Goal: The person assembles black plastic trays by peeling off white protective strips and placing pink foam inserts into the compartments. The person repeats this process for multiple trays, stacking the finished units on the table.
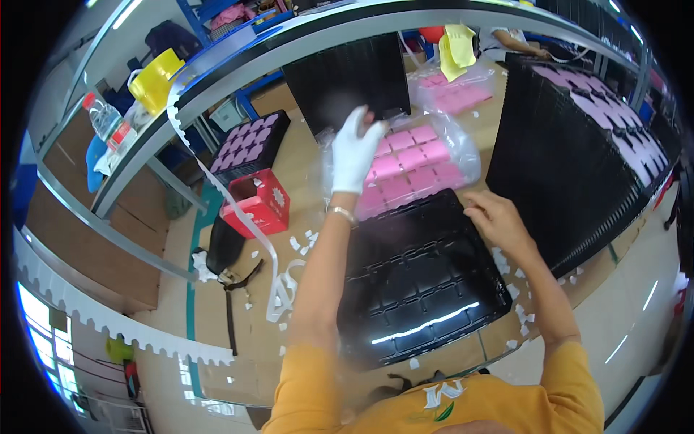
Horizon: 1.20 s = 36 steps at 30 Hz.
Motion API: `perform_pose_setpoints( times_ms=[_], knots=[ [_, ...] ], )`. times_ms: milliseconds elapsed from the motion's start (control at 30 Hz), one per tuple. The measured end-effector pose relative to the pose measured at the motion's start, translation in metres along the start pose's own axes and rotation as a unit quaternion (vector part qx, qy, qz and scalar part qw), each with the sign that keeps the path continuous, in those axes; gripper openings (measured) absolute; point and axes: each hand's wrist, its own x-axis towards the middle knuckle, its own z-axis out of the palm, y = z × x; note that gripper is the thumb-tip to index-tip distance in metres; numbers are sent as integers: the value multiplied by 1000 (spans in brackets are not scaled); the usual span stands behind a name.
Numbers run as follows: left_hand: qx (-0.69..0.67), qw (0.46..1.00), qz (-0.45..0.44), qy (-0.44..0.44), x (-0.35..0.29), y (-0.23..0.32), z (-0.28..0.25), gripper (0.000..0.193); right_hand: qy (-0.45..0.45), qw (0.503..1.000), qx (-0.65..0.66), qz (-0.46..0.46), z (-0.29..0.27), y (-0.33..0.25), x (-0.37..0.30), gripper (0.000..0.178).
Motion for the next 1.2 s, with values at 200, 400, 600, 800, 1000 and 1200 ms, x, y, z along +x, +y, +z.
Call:
perform_pose_setpoints(
  times_ms=[200, 400, 600, 800, 1000, 1200],
  knots=[
    [79, 934, 319, 143, -38, 94, 8, 40, 5, 998, 22, 57, -5, -11, -22, 25],
    [59, 927, 72, 363, -51, 61, -184, 40, -58, 994, 35, 87, 6, 10, -61, 25],
    [-58, 987, -105, 107, 3, 46, -254, 47, -94, 991, 75, -59, 31, -54, -18, 26],
    [-86, 981, -53, 168, -41, 57, -245, 17, 90, 946, 63, -307, 21, -182, 99, 25],
    [-196, 971, -20, 138, -97, 78, -233, 15, 257, 823, -220, -455, 27, -276, 267, 40],
    [-206, 972, -65, 90, -140, 89, -229, 26, 312, 730, -309, -524, 12, -254, 322, 12]
  ],
)
